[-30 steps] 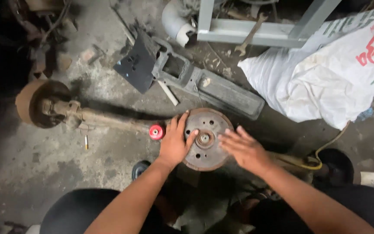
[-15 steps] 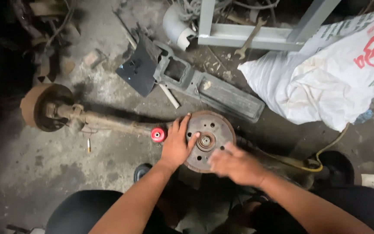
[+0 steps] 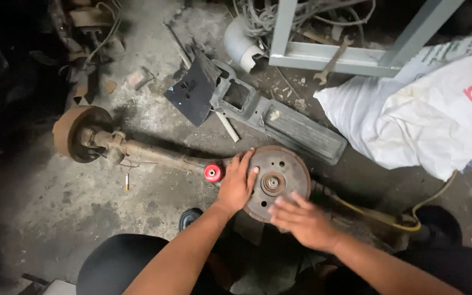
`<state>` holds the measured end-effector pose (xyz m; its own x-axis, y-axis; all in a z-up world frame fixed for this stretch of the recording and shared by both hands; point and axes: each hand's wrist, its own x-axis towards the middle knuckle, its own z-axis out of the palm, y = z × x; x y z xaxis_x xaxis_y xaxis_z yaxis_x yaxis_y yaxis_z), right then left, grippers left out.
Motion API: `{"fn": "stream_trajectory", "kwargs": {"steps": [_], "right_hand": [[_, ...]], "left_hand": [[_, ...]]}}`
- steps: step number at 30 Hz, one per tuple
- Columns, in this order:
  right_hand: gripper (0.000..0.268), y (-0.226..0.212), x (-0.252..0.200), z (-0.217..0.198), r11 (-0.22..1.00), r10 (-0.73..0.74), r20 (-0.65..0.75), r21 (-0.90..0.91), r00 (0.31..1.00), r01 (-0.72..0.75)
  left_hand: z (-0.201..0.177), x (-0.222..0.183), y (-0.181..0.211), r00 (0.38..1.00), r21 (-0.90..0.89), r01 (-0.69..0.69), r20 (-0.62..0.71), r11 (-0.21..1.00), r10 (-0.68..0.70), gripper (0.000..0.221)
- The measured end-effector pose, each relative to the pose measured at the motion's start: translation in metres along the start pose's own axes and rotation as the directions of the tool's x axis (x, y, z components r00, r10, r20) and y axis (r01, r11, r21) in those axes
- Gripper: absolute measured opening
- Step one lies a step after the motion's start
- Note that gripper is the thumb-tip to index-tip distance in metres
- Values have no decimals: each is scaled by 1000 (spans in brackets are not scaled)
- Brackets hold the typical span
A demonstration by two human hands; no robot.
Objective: Cleaning a brake drum on an axle assembly using a small brush and hands in a workshop environment.
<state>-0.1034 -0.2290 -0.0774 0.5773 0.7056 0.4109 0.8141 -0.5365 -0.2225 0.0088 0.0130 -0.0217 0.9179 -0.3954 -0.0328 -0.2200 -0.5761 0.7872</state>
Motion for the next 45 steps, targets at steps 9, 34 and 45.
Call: {"fn": "stream_trajectory", "kwargs": {"steps": [9, 34, 45], "right_hand": [[45, 57, 25, 2, 877, 475, -200, 20, 857, -481], [62, 33, 84, 2, 978, 86, 94, -197, 992, -66], [43, 66, 67, -21, 940, 157, 60, -314, 986, -131]], "left_hand": [[-38, -34, 40, 866, -188, 483, 246, 855, -435, 86], [-18, -5, -104, 864, 734, 144, 234, 664, -446, 83], [3, 8, -135, 889, 675, 193, 187, 712, -419, 67]]}}
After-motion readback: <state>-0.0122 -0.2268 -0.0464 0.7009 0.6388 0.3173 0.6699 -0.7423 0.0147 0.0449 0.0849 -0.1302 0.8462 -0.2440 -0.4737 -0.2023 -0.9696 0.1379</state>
